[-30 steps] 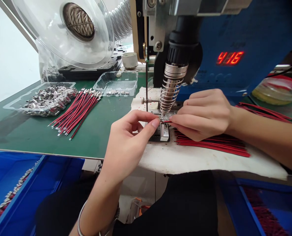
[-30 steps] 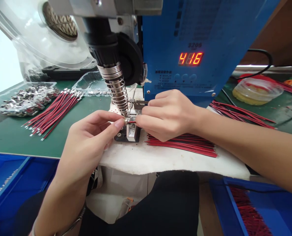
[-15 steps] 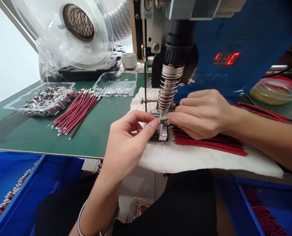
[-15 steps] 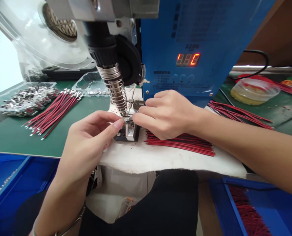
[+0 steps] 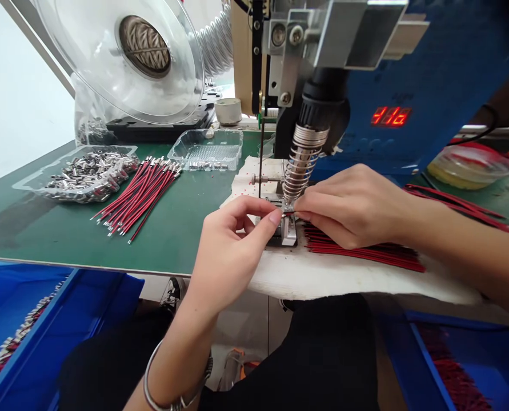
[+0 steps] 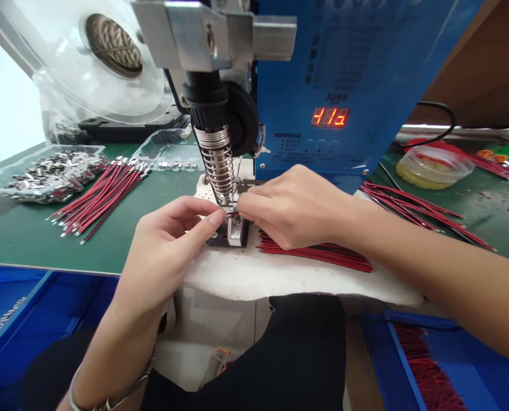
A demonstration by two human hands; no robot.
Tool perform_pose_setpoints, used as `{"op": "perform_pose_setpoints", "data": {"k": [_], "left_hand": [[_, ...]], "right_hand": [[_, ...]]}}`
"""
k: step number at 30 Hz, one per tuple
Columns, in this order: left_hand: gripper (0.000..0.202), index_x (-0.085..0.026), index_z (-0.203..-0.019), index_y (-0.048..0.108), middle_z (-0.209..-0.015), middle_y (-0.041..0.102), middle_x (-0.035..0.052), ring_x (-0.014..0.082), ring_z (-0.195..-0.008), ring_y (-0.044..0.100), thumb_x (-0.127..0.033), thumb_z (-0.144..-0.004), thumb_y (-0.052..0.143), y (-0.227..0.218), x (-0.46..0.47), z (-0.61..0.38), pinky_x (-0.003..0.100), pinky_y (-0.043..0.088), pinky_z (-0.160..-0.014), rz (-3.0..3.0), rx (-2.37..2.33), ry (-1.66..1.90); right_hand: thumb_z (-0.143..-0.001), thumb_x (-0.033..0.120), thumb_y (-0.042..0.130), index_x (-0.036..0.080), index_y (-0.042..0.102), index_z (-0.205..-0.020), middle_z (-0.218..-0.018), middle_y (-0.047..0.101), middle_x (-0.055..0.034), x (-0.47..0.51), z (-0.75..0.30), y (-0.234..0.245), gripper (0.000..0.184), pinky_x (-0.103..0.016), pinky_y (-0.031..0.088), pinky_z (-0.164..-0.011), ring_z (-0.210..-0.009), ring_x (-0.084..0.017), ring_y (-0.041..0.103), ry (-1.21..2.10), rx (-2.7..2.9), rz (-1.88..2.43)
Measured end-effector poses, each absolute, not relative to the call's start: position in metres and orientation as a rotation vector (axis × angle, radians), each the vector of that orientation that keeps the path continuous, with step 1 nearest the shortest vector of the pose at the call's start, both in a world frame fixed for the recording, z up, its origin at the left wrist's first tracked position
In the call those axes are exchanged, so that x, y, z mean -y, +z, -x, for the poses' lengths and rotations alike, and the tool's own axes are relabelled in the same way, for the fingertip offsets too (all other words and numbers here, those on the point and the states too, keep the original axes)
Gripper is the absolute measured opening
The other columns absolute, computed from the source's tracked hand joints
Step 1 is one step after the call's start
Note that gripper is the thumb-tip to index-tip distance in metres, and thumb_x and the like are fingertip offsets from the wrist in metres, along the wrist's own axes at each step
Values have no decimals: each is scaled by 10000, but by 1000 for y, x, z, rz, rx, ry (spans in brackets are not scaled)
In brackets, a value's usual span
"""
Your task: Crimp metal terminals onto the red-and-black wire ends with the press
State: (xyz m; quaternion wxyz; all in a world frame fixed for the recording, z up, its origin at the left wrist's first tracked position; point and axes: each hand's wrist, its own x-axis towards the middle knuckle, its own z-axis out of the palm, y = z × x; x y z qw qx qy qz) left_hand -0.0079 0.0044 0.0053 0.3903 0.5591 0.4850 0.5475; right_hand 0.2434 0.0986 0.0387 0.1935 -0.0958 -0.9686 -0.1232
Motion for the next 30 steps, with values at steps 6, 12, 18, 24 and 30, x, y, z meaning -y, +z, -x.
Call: {"op": "perform_pose_setpoints", "data": {"k": [6, 12, 18, 24, 30], "left_hand": [[135, -253, -965, 949, -863, 846, 17, 164, -711, 613, -364, -1033, 987, 4, -4, 10, 288, 490, -653, -1430, -1241, 1376], [138, -261, -960, 951, -858, 842, 24, 171, -691, 610, -370, -1035, 987, 3, -5, 10, 302, 494, -638, -1455, -1249, 1394], [118, -254, -943, 939, -865, 840, 24, 171, -705, 619, -331, -1016, 990, 4, -5, 9, 302, 500, -640, -1451, -1273, 1414], [115, -260, -963, 928, -845, 818, 4, 155, -688, 590, -331, -1042, 973, 4, -3, 9, 297, 486, -640, -1435, -1251, 1415], [103, -248, -947, 912, -756, 739, -13, 150, -635, 541, -297, -1023, 961, 5, -4, 8, 307, 458, -603, -1434, -1262, 1412]], "right_hand": [[-1261, 205, 600, 210, 743, -1195, -955, 806, -37, -99, -245, 40, 158, -344, 414, -664, -732, -187, 644, -42, 2657, 272], [-1224, 150, 620, 240, 702, -1129, -892, 776, 7, -97, -245, 37, 155, -316, 420, -635, -681, -158, 613, 2, 2603, 261], [-1205, 138, 624, 242, 713, -1098, -885, 781, -1, -91, -243, 36, 174, -313, 441, -627, -676, -154, 610, 9, 2577, 303], [-1221, 157, 636, 243, 719, -1097, -878, 796, -8, -91, -240, 30, 172, -318, 466, -616, -705, -173, 678, 2, 2523, 300], [-1220, 146, 615, 256, 705, -1098, -896, 790, -4, -90, -240, 29, 187, -308, 491, -642, -711, -172, 678, 42, 2536, 295]]}}
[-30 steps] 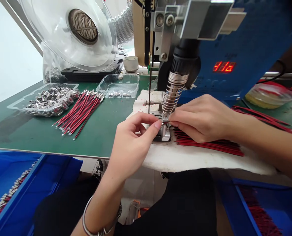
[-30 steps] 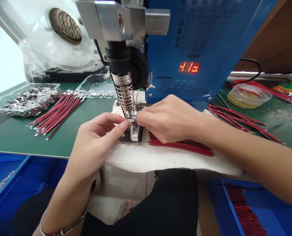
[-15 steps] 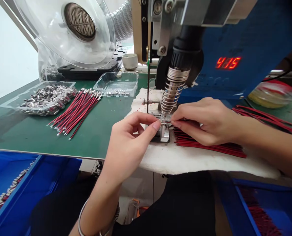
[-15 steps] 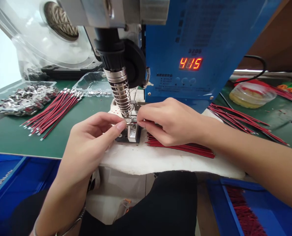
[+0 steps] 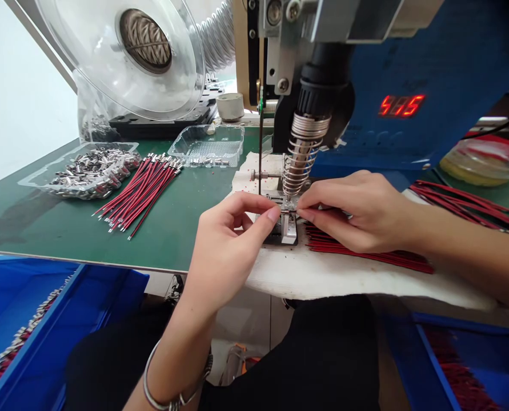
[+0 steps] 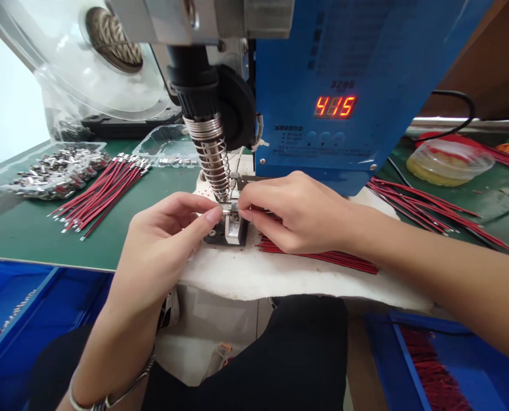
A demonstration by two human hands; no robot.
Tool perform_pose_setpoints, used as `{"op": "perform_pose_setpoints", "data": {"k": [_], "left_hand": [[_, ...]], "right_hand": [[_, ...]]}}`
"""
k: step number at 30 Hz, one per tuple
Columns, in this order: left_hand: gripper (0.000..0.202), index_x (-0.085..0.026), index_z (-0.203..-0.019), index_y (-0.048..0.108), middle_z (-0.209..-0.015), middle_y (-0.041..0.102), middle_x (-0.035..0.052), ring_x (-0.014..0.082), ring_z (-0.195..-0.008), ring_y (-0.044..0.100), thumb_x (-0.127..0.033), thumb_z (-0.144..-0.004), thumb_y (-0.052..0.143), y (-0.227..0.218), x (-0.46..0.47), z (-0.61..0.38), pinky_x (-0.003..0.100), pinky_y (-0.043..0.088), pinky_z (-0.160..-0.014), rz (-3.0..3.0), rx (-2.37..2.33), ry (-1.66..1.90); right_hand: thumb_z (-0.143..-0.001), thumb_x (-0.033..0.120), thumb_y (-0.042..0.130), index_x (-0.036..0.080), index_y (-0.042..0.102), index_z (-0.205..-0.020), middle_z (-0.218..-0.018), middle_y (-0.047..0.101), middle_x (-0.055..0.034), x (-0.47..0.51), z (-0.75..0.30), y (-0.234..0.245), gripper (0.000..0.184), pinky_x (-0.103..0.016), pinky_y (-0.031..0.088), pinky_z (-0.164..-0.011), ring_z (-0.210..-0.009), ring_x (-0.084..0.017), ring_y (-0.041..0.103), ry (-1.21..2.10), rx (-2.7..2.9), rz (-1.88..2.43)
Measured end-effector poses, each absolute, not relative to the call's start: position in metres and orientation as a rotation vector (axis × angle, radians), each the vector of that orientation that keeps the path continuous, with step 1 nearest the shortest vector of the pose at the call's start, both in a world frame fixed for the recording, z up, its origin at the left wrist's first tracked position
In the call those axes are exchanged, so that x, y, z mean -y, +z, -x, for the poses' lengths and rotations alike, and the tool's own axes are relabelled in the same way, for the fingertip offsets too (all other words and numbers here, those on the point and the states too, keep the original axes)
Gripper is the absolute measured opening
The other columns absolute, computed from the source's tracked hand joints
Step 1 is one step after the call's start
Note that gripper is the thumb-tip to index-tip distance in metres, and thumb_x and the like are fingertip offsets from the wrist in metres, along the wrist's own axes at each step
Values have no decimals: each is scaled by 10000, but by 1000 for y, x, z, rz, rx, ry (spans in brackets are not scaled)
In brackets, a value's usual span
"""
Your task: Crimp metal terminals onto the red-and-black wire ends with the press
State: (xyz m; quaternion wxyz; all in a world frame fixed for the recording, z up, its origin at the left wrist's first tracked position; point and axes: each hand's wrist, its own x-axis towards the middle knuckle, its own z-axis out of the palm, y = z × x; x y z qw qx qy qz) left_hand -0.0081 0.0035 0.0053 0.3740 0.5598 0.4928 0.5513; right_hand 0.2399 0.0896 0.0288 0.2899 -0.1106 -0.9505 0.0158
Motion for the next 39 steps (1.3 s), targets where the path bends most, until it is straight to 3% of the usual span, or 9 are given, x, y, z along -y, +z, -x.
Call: {"op": "perform_pose_setpoints", "data": {"k": [3, 7, 10, 14, 19, 29, 39], "left_hand": [[108, -243, -933, 899, -725, 702, -32, 133, -623, 509, -266, -1016, 964, 6, -4, 7, 290, 432, -585, -1439, -1242, 1410], [113, -231, -960, 869, -816, 777, -28, 103, -605, 470, -237, -1047, 941, 6, -5, 4, 283, 377, -553, -1397, -1225, 1457], [258, -217, -906, 797, -842, 796, -13, 88, -567, 428, -288, -1147, 857, 6, -5, 3, 298, 355, -543, -1351, -1195, 1498], [421, -216, -799, 726, -740, 700, -20, 94, -565, 434, -283, -1213, 763, 5, -5, 3, 296, 380, -575, -1358, -1157, 1495], [437, -219, -768, 715, -687, 641, -26, 110, -603, 478, -253, -1201, 761, 6, -6, 4, 281, 425, -630, -1380, -1163, 1490], [435, -225, -752, 717, -606, 546, -52, 116, -552, 413, -213, -1186, 741, 8, -5, 3, 296, 456, -653, -1426, -1184, 1482], [436, -225, -747, 717, -637, 595, -33, 125, -586, 462, -202, -1183, 735, 6, -4, 3, 287, 471, -666, -1418, -1191, 1479]], "right_hand": [[-1210, 142, 630, 236, 713, -1086, -882, 786, -9, -89, -240, 31, 177, -310, 472, -646, -702, -168, 659, 39, 2540, 319], [-1212, 144, 634, 236, 721, -1093, -900, 802, -9, -89, -240, 31, 174, -306, 463, -651, -705, -164, 662, 21, 2530, 318], [-1214, 144, 633, 234, 717, -1085, -892, 799, -8, -88, -240, 32, 178, -307, 452, -634, -696, -160, 648, 4, 2527, 312], [-1216, 144, 630, 240, 717, -1086, -898, 800, -11, -88, -241, 33, 184, -312, 464, -635, -703, -165, 659, -10, 2537, 320], [-1234, 153, 619, 236, 709, -1084, -886, 791, -10, -89, -242, 32, 195, -308, 466, -636, -706, -166, 656, -31, 2545, 298], [-1217, 132, 621, 231, 700, -1074, -878, 778, -6, -88, -242, 33, 191, -314, 437, -624, -694, -165, 630, -60, 2555, 302], [-1207, 133, 628, 236, 698, -1059, -866, 775, 2, -88, -243, 32, 193, -318, 406, -626, -691, -162, 609, -62, 2548, 310]]}}
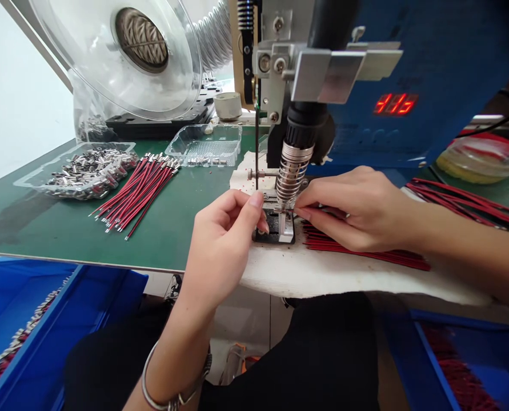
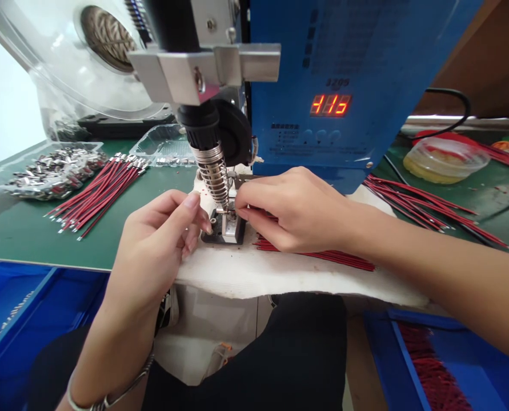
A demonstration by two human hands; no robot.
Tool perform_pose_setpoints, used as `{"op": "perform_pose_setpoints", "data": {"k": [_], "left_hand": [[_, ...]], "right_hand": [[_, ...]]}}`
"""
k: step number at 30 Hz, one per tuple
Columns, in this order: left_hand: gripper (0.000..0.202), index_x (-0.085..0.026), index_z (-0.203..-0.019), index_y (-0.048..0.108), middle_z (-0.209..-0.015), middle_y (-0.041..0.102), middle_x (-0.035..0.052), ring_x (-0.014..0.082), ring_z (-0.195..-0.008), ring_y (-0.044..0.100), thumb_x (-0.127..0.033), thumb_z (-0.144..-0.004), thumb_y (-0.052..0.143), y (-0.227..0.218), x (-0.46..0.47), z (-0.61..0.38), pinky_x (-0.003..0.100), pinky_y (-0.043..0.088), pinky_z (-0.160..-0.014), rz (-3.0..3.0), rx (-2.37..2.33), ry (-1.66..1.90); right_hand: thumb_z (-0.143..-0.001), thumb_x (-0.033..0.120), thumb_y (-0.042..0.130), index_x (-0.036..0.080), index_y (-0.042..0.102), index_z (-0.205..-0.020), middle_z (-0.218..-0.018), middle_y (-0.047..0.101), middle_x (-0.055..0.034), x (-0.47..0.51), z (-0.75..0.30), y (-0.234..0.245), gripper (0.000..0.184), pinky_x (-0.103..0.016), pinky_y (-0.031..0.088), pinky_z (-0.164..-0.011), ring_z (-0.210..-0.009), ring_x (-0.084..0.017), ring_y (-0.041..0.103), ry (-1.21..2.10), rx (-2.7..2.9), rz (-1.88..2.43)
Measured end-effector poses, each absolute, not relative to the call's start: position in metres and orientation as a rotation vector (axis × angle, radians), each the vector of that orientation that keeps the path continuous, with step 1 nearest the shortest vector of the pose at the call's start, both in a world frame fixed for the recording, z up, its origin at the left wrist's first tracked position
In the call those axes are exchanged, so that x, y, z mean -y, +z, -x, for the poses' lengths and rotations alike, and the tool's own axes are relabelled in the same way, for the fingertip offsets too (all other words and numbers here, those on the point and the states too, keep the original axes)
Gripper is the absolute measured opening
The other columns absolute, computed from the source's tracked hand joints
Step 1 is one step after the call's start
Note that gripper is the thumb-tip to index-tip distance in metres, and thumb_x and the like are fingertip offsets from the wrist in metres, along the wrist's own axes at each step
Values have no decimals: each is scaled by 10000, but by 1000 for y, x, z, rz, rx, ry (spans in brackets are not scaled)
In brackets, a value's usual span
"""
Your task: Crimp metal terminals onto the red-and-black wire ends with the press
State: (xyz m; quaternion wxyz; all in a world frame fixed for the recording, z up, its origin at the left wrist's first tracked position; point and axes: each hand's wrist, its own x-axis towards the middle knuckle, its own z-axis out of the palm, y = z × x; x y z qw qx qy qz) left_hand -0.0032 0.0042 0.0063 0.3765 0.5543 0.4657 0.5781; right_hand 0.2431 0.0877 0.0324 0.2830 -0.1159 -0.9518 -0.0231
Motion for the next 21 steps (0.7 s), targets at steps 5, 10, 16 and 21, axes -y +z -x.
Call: {"op": "perform_pose_setpoints", "data": {"k": [5, 10, 16, 21], "left_hand": [[437, -221, -747, 717, -689, 661, -10, 132, -639, 540, -210, -1183, 741, 7, -5, 3, 282, 494, -685, -1414, -1182, 1476], [437, -225, -741, 716, -643, 608, -14, 156, -701, 632, -207, -1177, 737, 8, -6, 2, 281, 528, -720, -1420, -1191, 1476], [436, -230, -739, 720, -605, 568, -26, 158, -671, 617, -240, -1173, 761, 8, -4, 3, 293, 541, -728, -1418, -1222, 1468], [436, -231, -733, 716, -599, 577, -16, 161, -638, 591, -272, -1162, 777, 9, -4, 1, 304, 512, -665, -1416, -1261, 1466]], "right_hand": [[-1203, 142, 625, 243, 700, -1056, -874, 776, 0, -88, -242, 33, 194, -335, 409, -644, -697, -172, 620, -57, 2553, 313], [-1206, 141, 632, 227, 713, -1054, -865, 773, 5, -88, -241, 32, 193, -322, 402, -640, -696, -162, 606, -70, 2548, 308], [-1204, 132, 659, 226, 722, -1070, -856, 776, 13, -88, -242, 30, 175, -311, 411, -626, -683, -147, 624, -147, 2507, 263], [-1199, 156, 682, 248, 725, -1088, -885, 819, 17, -87, -243, 28, 150, -317, 462, -634, -714, -162, 701, -258, 2473, 299]]}}
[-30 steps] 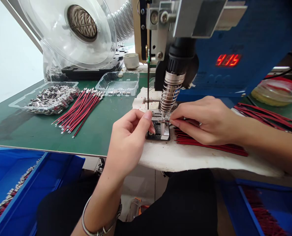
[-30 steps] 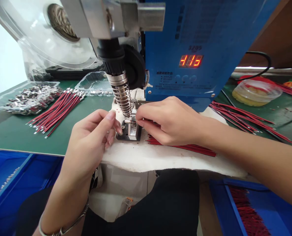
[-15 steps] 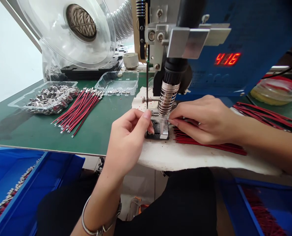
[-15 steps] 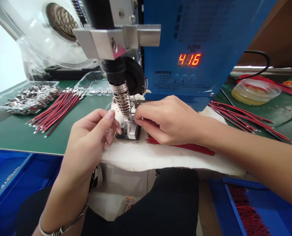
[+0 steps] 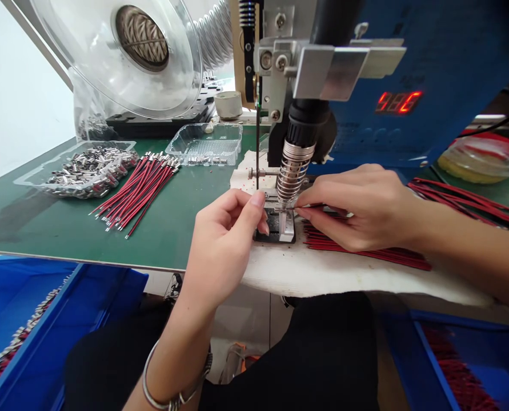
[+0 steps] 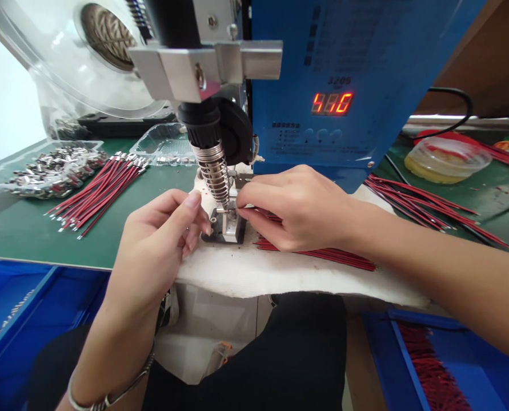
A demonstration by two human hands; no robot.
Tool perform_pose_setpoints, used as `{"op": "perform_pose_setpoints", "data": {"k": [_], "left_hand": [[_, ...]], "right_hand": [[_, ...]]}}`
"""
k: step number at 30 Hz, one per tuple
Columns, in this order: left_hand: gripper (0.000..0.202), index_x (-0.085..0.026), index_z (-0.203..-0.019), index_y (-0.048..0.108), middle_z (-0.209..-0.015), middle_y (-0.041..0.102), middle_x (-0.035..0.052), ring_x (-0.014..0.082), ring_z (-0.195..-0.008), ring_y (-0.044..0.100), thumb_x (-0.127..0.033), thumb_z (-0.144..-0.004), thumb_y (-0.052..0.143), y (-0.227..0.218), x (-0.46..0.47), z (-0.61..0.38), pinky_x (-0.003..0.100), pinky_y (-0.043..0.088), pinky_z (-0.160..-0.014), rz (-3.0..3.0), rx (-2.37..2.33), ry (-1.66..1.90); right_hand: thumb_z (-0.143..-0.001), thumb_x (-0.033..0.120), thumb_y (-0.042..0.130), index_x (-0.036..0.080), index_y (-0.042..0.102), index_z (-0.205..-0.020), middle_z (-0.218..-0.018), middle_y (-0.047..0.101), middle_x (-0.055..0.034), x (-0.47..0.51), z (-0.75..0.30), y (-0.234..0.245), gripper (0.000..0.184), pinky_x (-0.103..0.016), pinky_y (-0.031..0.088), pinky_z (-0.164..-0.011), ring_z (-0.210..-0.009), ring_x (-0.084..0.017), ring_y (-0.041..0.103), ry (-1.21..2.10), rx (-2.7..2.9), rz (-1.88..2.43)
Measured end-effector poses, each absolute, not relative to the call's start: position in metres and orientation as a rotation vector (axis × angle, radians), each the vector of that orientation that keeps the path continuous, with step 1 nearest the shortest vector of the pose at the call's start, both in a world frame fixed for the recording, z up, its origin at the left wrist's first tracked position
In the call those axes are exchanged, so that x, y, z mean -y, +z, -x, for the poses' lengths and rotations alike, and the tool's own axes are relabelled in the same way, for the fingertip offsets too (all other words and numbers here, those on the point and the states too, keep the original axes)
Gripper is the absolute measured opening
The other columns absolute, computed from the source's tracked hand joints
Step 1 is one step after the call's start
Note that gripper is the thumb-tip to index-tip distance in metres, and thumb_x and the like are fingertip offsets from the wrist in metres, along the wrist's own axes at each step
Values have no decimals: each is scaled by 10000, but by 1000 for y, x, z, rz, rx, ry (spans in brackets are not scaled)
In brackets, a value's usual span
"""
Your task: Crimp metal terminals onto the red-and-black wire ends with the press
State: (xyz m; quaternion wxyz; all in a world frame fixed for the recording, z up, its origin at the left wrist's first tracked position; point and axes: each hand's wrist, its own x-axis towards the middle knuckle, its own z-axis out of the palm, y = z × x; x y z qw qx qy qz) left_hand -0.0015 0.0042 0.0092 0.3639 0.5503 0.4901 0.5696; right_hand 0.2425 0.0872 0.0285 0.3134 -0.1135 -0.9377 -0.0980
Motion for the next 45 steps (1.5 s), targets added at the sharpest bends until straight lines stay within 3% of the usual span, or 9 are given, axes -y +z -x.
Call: {"op": "perform_pose_setpoints", "data": {"k": [34, 45], "left_hand": [[440, -224, -737, 713, -621, 615, -27, 122, -546, 410, -251, -1174, 752, 9, -3, 3, 312, 433, -607, -1445, -1244, 1455], [452, -237, -714, 708, -590, 576, -21, 143, -557, 448, -329, -1140, 826, 11, -3, 2, 319, 438, -596, -1452, -1267, 1449]], "right_hand": [[-1189, 174, 748, 256, 821, -1088, -874, 868, 10, -89, -241, 26, 149, -335, 599, -647, -732, -195, 814, -407, 2350, 245], [-1167, 159, 776, 271, 827, -1095, -896, 892, 31, -85, -239, 29, 142, -318, 626, -646, -733, -176, 833, -399, 2306, 282]]}}
